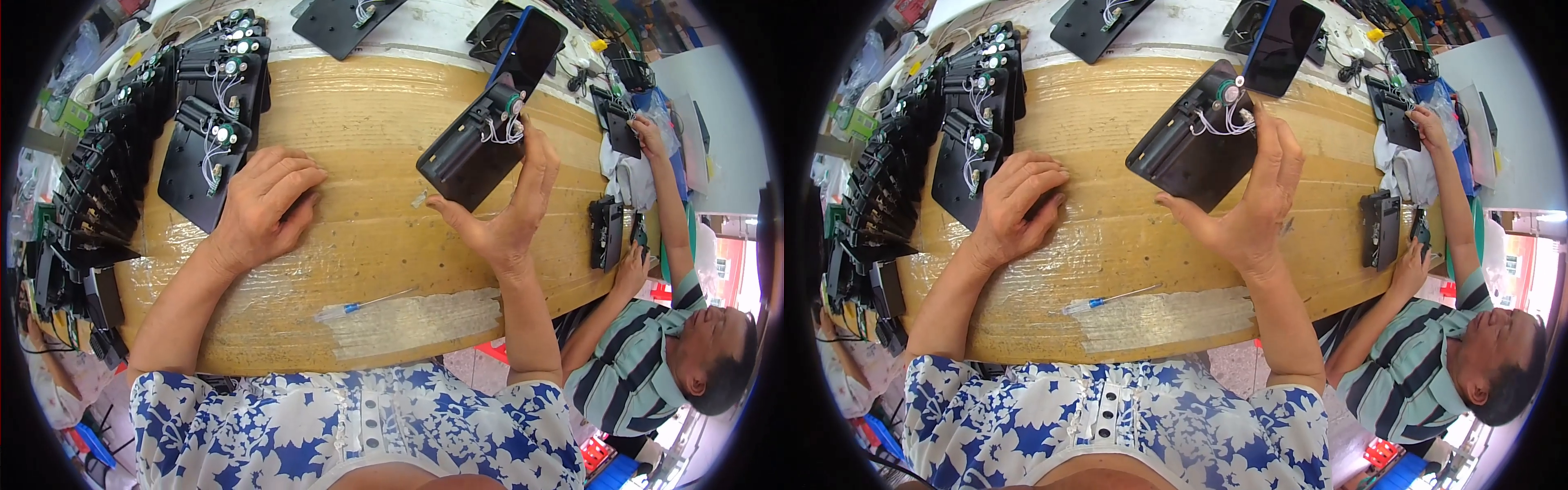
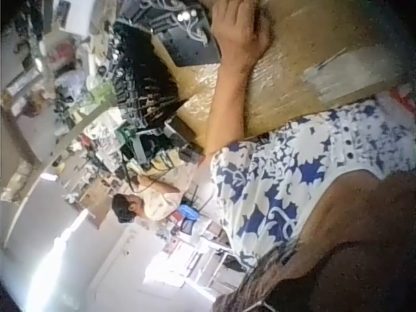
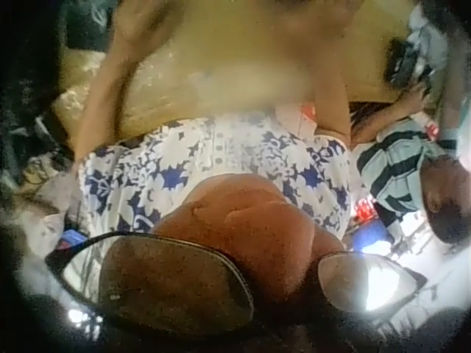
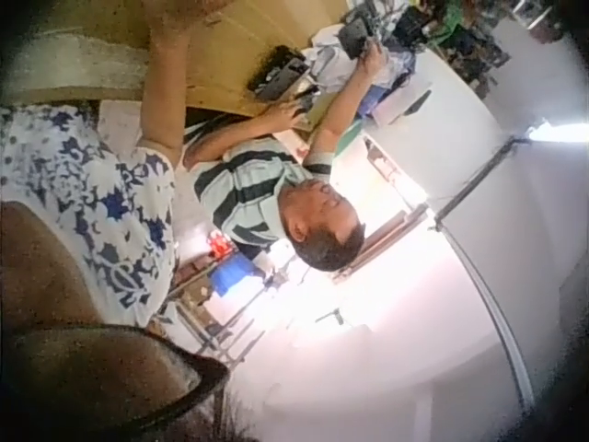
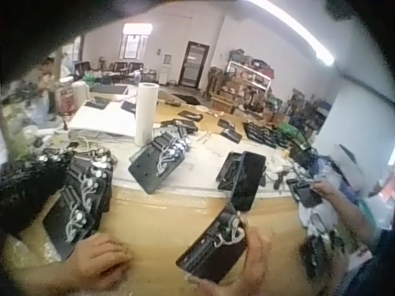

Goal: The person assembles a toy device by fitting together plastic and electronic components, including wires, a circuit board, and a plastic frame, using a screwdriver to pry and secure the parts into a plastic casing.

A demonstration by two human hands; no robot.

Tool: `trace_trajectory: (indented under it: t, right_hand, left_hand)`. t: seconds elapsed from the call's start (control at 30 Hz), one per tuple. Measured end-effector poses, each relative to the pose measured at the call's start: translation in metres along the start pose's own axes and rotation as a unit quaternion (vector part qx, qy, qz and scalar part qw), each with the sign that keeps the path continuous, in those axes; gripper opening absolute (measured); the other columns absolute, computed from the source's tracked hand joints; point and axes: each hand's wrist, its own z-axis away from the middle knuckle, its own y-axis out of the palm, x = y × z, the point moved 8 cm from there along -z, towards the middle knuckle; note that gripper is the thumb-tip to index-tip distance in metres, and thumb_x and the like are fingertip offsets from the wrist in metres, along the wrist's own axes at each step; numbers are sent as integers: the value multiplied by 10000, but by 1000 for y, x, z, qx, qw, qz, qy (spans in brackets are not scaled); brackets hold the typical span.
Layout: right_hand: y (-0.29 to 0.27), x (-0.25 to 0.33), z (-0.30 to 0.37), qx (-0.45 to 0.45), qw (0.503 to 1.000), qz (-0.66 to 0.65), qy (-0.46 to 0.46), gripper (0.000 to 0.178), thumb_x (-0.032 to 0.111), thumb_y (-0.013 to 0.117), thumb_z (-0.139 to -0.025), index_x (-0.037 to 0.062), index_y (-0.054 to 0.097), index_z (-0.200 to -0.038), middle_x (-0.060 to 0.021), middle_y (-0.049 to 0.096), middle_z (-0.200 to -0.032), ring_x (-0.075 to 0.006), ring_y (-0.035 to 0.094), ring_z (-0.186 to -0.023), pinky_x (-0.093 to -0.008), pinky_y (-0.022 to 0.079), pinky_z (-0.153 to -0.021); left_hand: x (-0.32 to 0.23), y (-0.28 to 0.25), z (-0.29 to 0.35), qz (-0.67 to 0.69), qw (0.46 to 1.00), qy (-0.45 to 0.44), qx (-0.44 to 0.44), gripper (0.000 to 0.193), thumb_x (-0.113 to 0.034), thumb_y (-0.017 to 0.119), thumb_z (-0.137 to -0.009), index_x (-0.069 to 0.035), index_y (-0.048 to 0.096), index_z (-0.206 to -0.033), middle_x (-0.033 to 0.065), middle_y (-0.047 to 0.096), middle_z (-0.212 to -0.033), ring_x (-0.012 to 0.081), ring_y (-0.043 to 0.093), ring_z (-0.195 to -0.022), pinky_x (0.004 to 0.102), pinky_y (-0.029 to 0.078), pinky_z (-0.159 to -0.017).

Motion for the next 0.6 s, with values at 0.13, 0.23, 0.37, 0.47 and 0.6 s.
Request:
trace_trajectory:
  t: [0.13, 0.23, 0.37, 0.47, 0.6]
  right_hand:
    - [0, 1, -2, 11, 999, 41, 7, 1121, 381, 971, -559, -50, 424, -1438, -215, 475, -1343, -369, 475, -1241, -445, 426, -1032]
    - [2, -2, -2, 27, 998, 57, 28, 1095, 362, 972, -571, -39, 432, -1435, -197, 479, -1318, -347, 493, -1233, -420, 452, -1015]
    - [5, -5, -1, 31, 997, 54, 53, 1086, 350, 969, -571, -38, 434, -1433, -192, 490, -1306, -346, 496, -1233, -420, 458, -1006]
    - [4, -3, -4, 21, 998, 51, 32, 1123, 381, 969, -528, -50, 442, -1422, -220, 500, -1325, -386, 473, -1229, -475, 393, -1049]
    - [-1, -10, -3, 13, 998, 54, 28, 1126, 378, 968, -537, -47, 430, -1430, -224, 495, -1327, -390, 467, -1237, -475, 398, -1047]
  left_hand:
    - [0, 1, 0, -1, 1000, 3, 0, 340, 78, 711, -674, 8, 655, -1002, 141, 671, -947, 334, 656, -894, 413, 531, -771]
    - [1, 1, 0, -3, 1000, 2, 8, 340, 80, 710, -677, 8, 653, -1004, 142, 670, -949, 333, 655, -892, 412, 531, -769]
    - [2, 0, 1, -2, 1000, -4, 9, 335, 80, 711, -681, 9, 651, -1003, 142, 669, -948, 334, 655, -890, 412, 530, -766]
    - [1, 0, 0, -8, 1000, 0, 10, 323, 80, 711, -688, 9, 651, -998, 142, 669, -944, 336, 655, -889, 413, 530, -766]
    - [2, 2, -2, 3, 1000, 1, 11, 325, 76, 714, -686, 12, 654, -999, 153, 669, -951, 344, 655, -893, 416, 525, -764]
